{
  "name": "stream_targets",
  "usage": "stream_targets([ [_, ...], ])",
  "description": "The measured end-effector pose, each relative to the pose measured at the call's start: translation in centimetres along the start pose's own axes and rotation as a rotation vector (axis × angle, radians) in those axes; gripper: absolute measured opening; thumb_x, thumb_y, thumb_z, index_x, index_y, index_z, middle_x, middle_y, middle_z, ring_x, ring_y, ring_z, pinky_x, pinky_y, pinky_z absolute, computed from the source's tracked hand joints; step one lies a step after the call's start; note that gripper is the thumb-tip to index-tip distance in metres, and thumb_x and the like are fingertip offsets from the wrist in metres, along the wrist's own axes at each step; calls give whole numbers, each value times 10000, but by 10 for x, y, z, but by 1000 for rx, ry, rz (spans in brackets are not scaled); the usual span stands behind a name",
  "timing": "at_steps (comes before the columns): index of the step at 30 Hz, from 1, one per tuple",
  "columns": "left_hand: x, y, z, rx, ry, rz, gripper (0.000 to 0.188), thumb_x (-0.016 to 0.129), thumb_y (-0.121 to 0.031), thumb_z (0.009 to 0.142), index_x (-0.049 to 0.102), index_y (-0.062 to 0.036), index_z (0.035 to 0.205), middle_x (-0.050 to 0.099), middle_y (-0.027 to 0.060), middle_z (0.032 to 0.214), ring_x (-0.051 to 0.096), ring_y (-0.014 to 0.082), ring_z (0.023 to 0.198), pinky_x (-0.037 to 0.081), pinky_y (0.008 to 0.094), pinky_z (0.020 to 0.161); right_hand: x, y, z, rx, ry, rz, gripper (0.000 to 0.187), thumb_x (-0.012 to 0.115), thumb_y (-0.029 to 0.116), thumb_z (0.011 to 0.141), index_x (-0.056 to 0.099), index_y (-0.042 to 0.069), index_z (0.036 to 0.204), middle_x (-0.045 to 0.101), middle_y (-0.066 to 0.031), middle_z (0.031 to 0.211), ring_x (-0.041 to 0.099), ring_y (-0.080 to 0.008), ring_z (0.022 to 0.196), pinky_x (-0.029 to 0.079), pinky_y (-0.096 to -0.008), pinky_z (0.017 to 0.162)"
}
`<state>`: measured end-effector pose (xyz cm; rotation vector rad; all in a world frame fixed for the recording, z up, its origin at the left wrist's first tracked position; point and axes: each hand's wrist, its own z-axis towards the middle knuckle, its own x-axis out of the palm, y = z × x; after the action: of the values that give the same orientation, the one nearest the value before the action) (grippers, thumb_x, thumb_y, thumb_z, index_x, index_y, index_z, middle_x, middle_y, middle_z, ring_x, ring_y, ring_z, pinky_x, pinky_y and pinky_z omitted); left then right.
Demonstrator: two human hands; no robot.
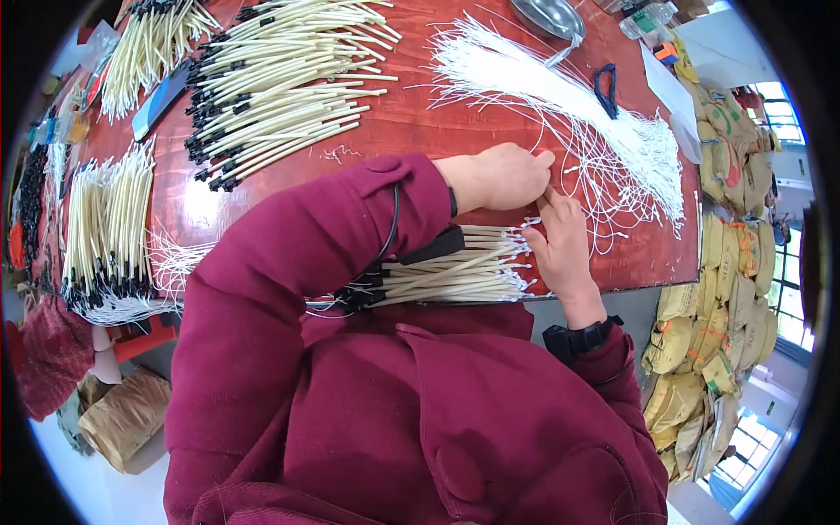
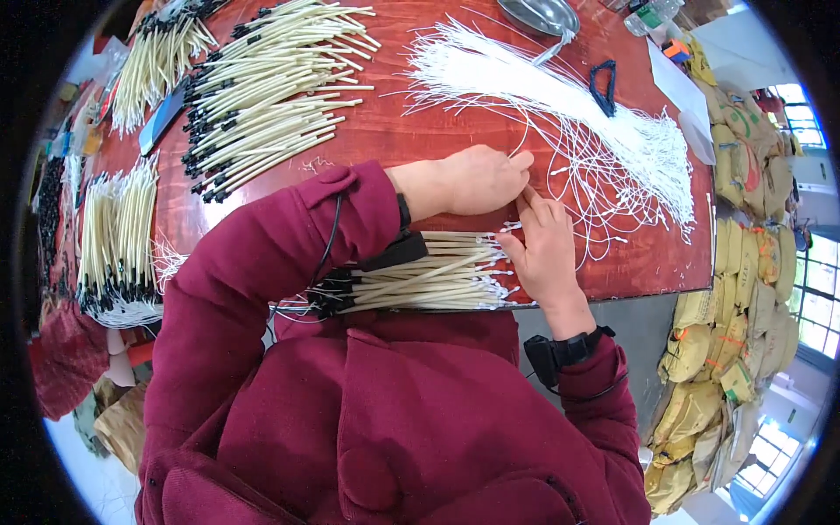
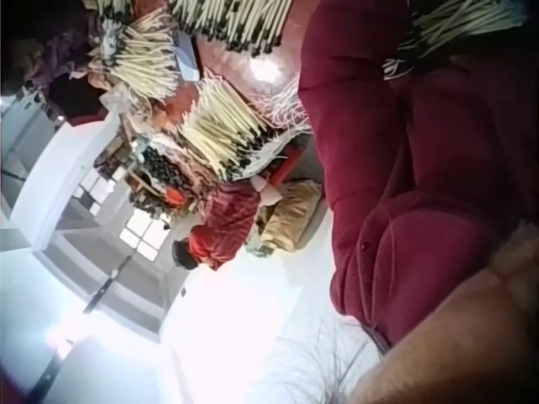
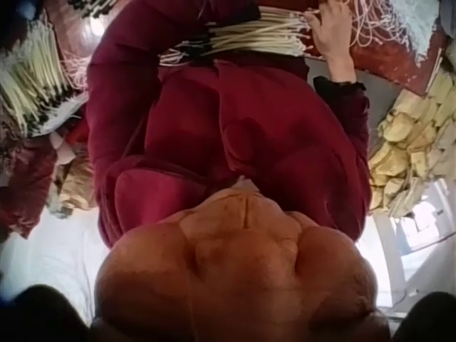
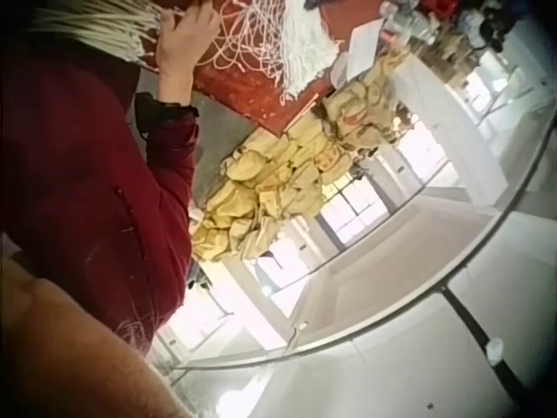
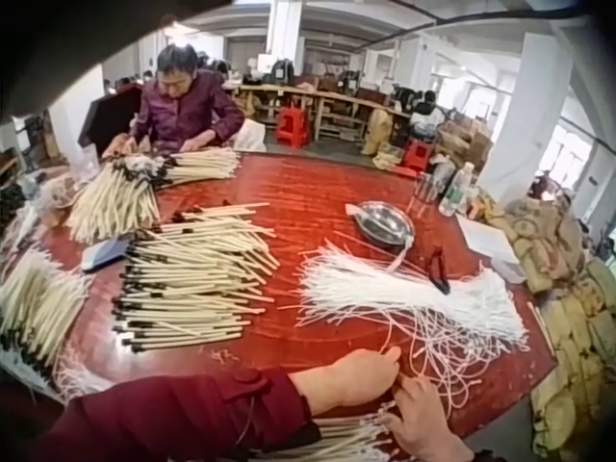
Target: Bundling and tying groups of incense sticks together at a production table.
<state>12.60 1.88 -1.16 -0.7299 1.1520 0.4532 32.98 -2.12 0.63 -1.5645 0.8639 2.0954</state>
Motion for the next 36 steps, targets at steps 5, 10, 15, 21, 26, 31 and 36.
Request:
stream_targets([
  [5, -2, -4, -11, -120, -45, -191, 163, 608, -185, 902, 662, -32, 919, 666, 172, 980, 699, 351, 831, 572, 465, 693, 3, 0, -5, -10, 27, 24, 713, 548, 536, 963, 561, -65, 1348, 537, -169, 1426, 498, -339, 1202, 387, -446, 1039],
  [10, -23, 14, -38, -262, -108, -222, 184, 633, -217, 907, 674, -42, 870, 702, 162, 894, 692, 362, 795, 553, 466, 681, 7, -16, -10, -47, 48, -34, 823, 407, 631, 993, 480, -64, 1426, 448, -185, 1520, 455, -356, 1285, 348, -465, 1086],
  [15, -93, 24, -113, -539, -345, -416, 207, 634, -193, 894, 709, -1, 879, 693, 201, 796, 699, 362, 790, 548, 448, 715, 8, -50, -16, -38, 13, -208, 876, 263, 672, 1020, 412, -58, 1483, 395, -204, 1560, 414, -370, 1360, 298, -478, 1131],
  [21, -93, 14, -197, -893, -260, -494, 205, 651, -188, 875, 719, 5, 891, 684, 220, 784, 690, 385, 775, 545, 445, 724, 8, -69, -10, -55, -25, -208, 888, 210, 687, 1019, 388, -30, 1512, 380, -205, 1570, 399, -357, 1384, 268, -469, 1151],
  [26, -70, -2, -222, -984, -220, -324, 217, 639, -193, 874, 717, 9, 881, 686, 238, 805, 684, 415, 807, 548, 469, 748, -8, -46, 13, -47, -47, -80, 867, 176, 684, 1023, 432, 7, 1502, 401, -188, 1560, 408, -346, 1377, 268, -450, 1153],
  [31, -74, -4, -223, -1004, -215, -278, 227, 621, -197, 875, 717, 8, 874, 688, 249, 832, 676, 434, 841, 548, 490, 770, -6, -10, 40, -247, -65, 33, 841, 170, 667, 1033, 521, 24, 1446, 450, -169, 1529, 430, -341, 1356, 282, -446, 1145],
  [36, -70, -2, -225, -1002, -230, -289, 232, 623, -206, 875, 721, 4, 874, 688, 248, 832, 677, 434, 839, 548, 493, 769, 11, -1, 32, -291, 112, 18, 832, 182, 662, 1034, 567, 27, 1408, 481, -156, 1509, 436, -343, 1350, 290, -456, 1141],
])
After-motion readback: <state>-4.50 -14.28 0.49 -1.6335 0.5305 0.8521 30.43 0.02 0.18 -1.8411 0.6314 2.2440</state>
